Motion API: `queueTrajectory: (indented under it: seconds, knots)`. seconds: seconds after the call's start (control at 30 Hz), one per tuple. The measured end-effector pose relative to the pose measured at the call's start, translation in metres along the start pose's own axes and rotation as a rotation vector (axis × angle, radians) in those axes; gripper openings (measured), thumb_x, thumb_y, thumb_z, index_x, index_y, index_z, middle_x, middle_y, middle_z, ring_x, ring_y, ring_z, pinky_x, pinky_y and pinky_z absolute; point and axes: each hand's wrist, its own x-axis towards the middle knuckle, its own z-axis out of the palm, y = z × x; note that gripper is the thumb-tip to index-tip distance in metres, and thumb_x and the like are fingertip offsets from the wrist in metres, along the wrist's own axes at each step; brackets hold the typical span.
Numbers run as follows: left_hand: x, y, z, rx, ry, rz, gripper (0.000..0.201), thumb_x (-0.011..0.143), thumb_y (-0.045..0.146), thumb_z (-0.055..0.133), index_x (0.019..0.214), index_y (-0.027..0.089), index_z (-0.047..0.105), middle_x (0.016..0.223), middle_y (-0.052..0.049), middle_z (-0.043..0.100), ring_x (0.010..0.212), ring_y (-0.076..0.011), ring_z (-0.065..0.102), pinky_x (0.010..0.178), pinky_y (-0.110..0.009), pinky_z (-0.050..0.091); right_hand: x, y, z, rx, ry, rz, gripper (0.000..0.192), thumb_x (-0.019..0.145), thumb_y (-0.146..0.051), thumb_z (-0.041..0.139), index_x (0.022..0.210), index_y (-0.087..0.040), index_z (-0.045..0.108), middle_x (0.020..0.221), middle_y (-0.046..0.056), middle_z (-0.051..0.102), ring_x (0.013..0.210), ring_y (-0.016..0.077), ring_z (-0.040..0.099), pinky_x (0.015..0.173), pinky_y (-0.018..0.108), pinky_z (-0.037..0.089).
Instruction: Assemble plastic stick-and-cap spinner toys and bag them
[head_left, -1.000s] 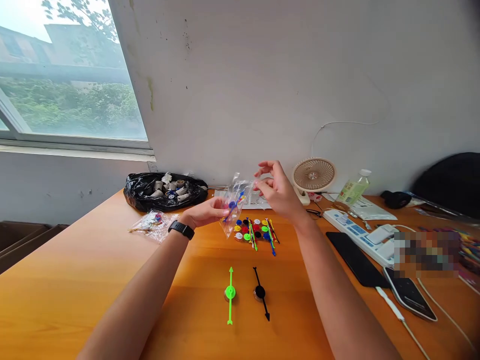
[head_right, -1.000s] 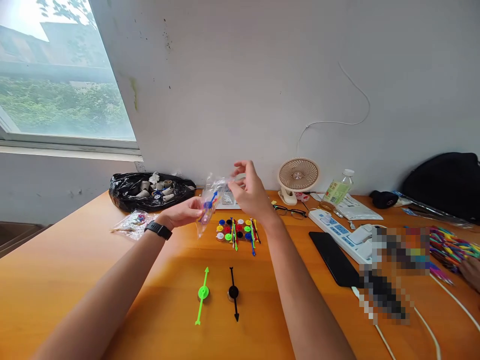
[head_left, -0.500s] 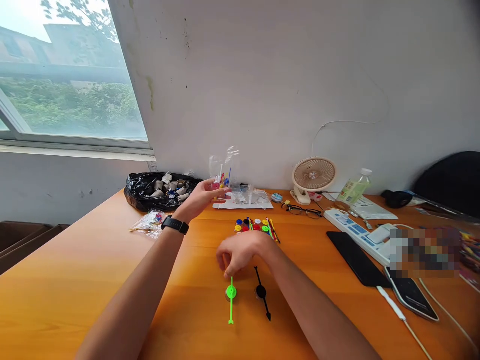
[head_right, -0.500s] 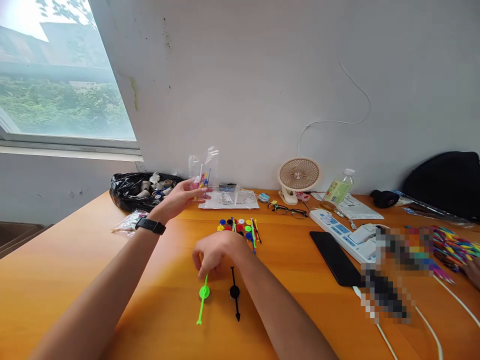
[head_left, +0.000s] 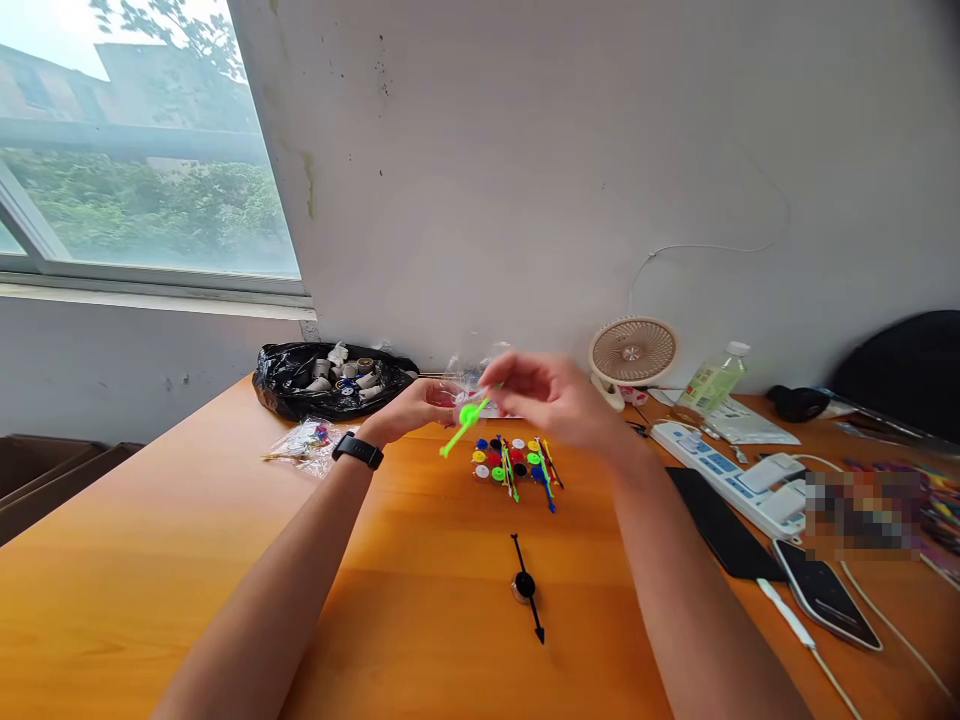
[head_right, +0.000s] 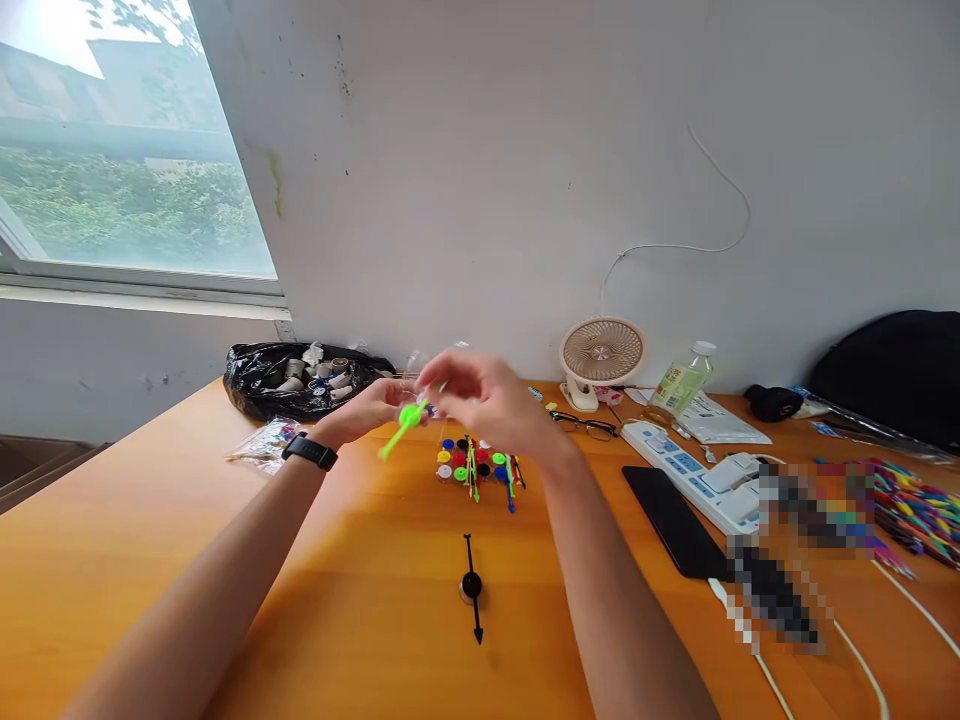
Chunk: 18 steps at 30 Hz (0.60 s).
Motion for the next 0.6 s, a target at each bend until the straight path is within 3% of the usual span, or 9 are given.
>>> queueTrajectory:
  seconds: [0.1,0.17,0.37,0.5,0.6]
  knots:
    - [0.0,0.0,0.003,0.018,-0.045,-0.062,0.042,0.072,0.035,0.091,0.102,0.013,0.071,0.082,-0.006,0.076,0.073,-0.0158,0.069,0.069,-0.027,0.049,-0.004,-0.006,-0.021,-0.262,0.514,-0.137,0.008,0.091,-0.028,0.068,0.095,-0.021,0.069,0.092,0.004,0.071,0.074,0.0153,0.062,0.065,0.028,0.049]
    - [-0.001,0.001,0.005,0.042,-0.099,-0.069,0.04,0.075,0.036,0.089,0.102,0.014,0.071,0.084,-0.006,0.076,0.073,-0.0152,0.067,0.069,-0.027,0.049,-0.006,-0.002,-0.031,-0.432,0.648,-0.163,0.007,0.091,-0.026,0.067,0.094,-0.021,0.07,0.089,0.003,0.071,0.07,0.0152,0.058,0.062,0.029,0.045]
    - [-0.002,0.011,0.014,0.097,-0.174,-0.037,0.036,0.08,0.037,0.085,0.106,0.014,0.075,0.092,-0.008,0.077,0.076,-0.0148,0.065,0.07,-0.027,0.048,-0.001,0.018,-0.027,-0.578,0.536,-0.103,0.009,0.088,-0.019,0.065,0.092,-0.021,0.073,0.09,0.003,0.075,0.077,0.0176,0.062,0.069,0.031,0.046]
    - [0.001,0.014,0.021,0.091,-0.21,-0.041,0.034,0.081,0.035,0.085,0.106,0.014,0.076,0.092,-0.008,0.078,0.076,-0.0147,0.065,0.072,-0.026,0.048,0.007,0.029,-0.01,-0.452,0.421,-0.02,0.009,0.089,-0.022,0.065,0.09,-0.021,0.074,0.092,0.004,0.078,0.088,0.0209,0.07,0.071,0.03,0.049]
    - [0.003,0.014,0.025,0.077,-0.233,-0.038,0.029,0.08,0.035,0.085,0.098,0.013,0.077,0.088,-0.007,0.077,0.075,-0.0149,0.066,0.071,-0.026,0.048,0.009,0.032,-0.002,-0.331,0.251,0.02,0.013,0.093,-0.024,0.062,0.095,-0.022,0.075,0.099,0.004,0.079,0.096,0.0214,0.072,0.078,0.031,0.052]
